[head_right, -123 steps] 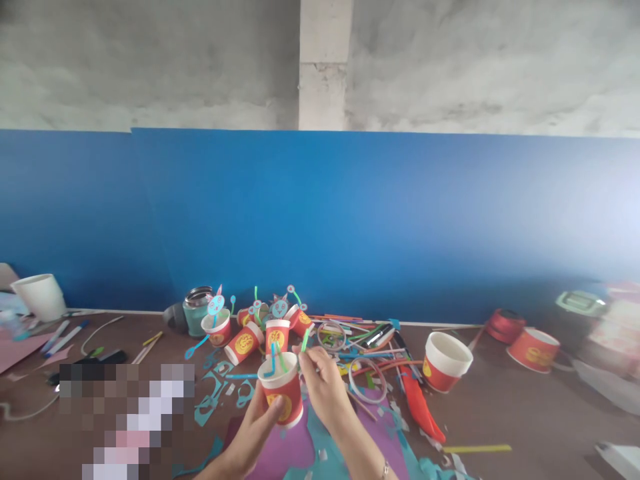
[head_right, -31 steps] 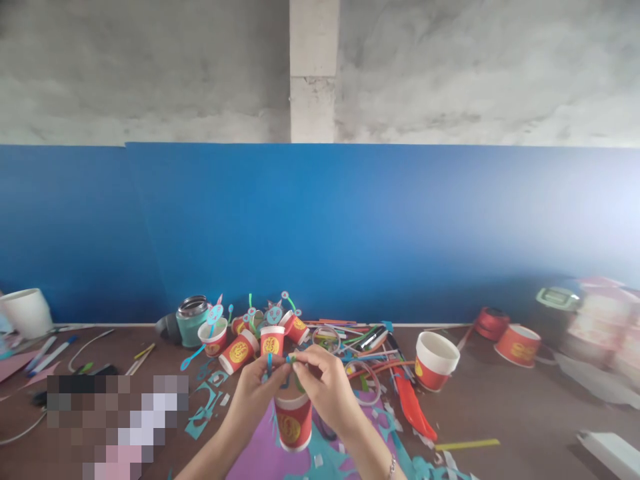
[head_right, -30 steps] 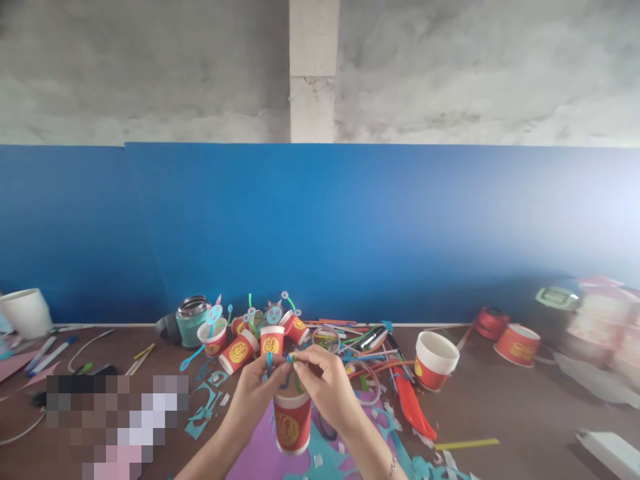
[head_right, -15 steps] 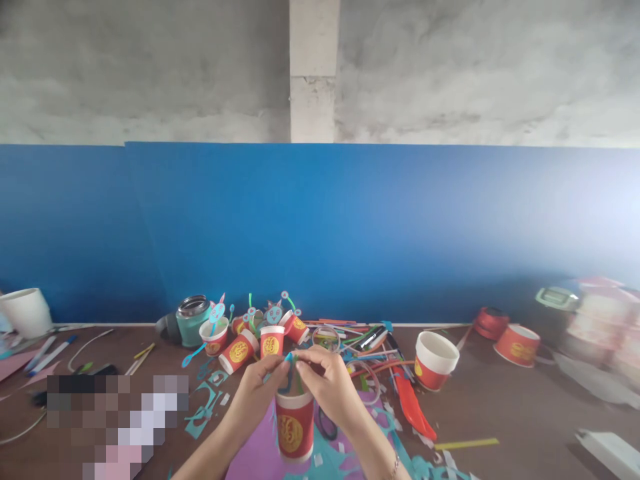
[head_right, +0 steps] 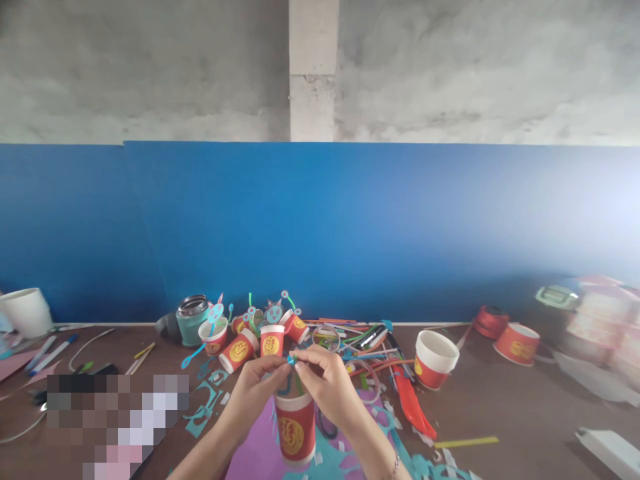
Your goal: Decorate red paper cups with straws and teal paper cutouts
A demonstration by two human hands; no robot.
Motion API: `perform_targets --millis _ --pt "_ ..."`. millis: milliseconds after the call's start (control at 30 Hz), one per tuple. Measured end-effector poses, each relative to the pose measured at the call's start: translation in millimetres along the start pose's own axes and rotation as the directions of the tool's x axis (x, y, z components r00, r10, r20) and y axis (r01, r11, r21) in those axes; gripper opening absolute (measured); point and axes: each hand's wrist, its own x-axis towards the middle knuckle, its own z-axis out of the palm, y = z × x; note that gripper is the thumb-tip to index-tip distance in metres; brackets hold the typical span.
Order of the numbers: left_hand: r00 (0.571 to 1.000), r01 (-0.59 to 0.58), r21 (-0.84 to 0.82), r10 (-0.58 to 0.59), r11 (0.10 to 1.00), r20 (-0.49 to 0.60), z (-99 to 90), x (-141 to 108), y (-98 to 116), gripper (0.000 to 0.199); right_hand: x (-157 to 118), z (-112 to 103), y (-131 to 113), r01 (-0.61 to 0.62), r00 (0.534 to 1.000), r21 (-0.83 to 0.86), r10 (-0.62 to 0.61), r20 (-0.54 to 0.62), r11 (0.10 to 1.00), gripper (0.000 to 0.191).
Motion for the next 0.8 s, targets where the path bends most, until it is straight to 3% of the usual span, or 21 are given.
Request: perform_targets --millis 133,233,500,633,800 --pt "0.999 0.048 -0.063 -0.048 0.997 -0.012 0.0 -1 3 0.031 0 0 -4 -0.029 0.999 0.032 0.028 0.035 0.999 0.029" --pt "0.999 0.041 -0.062 -0.043 0.997 -0.023 2.5 -3 4 0.026 1 3 -2 -0.032 0.999 0.039 0.033 -0.016 0.999 0.025" --pt "0.994 0.086 -0.094 -0.092 0.992 -0.061 6.7 -6 1 0.031 -1 8 3 0.103 0.993 -0.079 -0.108 -0.057 0.992 0.033" --pt "0.992 0.078 -0.189 -0.094 0.979 -0.079 2.0 0 -6 0.034 0 4 11 -0.003 0.999 0.008 0.003 -0.05 1.0 0.035" --pt "0.972 0.031 -0.255 -0.088 0.966 -0.216 -2.6 5 -6 0.033 -3 7 15 -0.139 0.988 0.127 0.129 0.084 0.982 0.066"
